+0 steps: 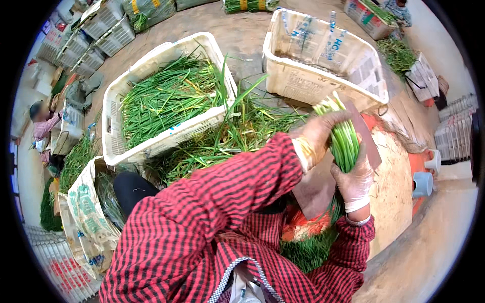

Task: The person cleans and sorts bundles of green vegetables by hand, removing loose leaves and debris, and then places the cleaned bundles into a white plastic crate.

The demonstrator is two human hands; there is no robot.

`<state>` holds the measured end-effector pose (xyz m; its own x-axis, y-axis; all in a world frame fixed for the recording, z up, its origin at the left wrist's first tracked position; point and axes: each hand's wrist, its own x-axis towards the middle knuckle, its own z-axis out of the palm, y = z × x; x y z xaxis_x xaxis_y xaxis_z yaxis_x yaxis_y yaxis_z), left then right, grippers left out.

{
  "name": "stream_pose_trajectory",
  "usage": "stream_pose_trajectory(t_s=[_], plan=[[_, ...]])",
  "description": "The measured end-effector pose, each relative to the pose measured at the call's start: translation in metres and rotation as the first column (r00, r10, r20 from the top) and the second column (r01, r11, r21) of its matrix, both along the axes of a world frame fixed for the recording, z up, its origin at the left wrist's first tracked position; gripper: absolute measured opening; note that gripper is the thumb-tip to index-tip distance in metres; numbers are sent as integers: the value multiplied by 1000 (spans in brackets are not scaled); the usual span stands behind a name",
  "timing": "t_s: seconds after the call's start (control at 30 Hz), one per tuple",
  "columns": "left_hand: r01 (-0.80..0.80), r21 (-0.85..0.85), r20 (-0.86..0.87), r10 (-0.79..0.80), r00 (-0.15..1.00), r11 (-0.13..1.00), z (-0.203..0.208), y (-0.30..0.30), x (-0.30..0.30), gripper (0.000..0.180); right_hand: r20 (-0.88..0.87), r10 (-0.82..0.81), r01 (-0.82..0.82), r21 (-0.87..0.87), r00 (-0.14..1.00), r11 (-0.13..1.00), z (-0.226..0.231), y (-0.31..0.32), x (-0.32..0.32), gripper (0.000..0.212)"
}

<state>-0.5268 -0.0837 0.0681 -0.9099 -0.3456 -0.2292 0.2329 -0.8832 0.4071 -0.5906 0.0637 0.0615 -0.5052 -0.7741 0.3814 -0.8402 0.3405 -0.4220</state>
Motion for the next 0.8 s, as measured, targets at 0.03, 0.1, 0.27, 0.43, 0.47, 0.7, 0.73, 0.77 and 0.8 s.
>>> stream_pose_trajectory(t_s=[0.03, 0.1, 0.27, 0.43, 0.47, 0.7, 0.73, 0.77, 0.8], plan=[[-14, -264, -106, -15, 994, 964, -25, 3, -25, 44, 201, -72, 85, -55, 977, 995, -43, 5, -33, 85], [-13, -726, 121, 146, 982, 688, -67, 4, -24, 58, 462, -193, 248, -59, 866, 967, -103, 12, -80, 85], [495, -786, 363, 373, 854, -371, -184, -62, 100, 49, 112, -509, 464, 278, 854, 841, -146, -33, -70, 85], [916, -353, 812, 425, 401, -190, -231, -63, 217, 71, -58, -460, 460, 233, 886, 857, -165, -20, -80, 84], [929, -364, 824, 444, 353, -63, -237, -65, 229, 71, -35, -461, 455, 243, 887, 857, -164, -22, -82, 85], [905, -409, 865, 367, 343, 120, -230, -69, 263, 77, -286, -381, 476, 559, 879, 679, -124, -51, -87, 91], [824, -541, 804, 393, 447, 169, -225, -71, 268, 76, -202, -237, 310, 531, 950, 789, -117, -67, -81, 91], [738, -651, 723, 444, 530, 180, -225, -70, 276, 70, -125, -74, 126, 489, 989, 863, -111, -85, -73, 91], [674, -714, 661, 499, 560, 190, -221, -70, 286, 67, -42, 105, -77, 427, 994, 901, -112, -105, -60, 90]])
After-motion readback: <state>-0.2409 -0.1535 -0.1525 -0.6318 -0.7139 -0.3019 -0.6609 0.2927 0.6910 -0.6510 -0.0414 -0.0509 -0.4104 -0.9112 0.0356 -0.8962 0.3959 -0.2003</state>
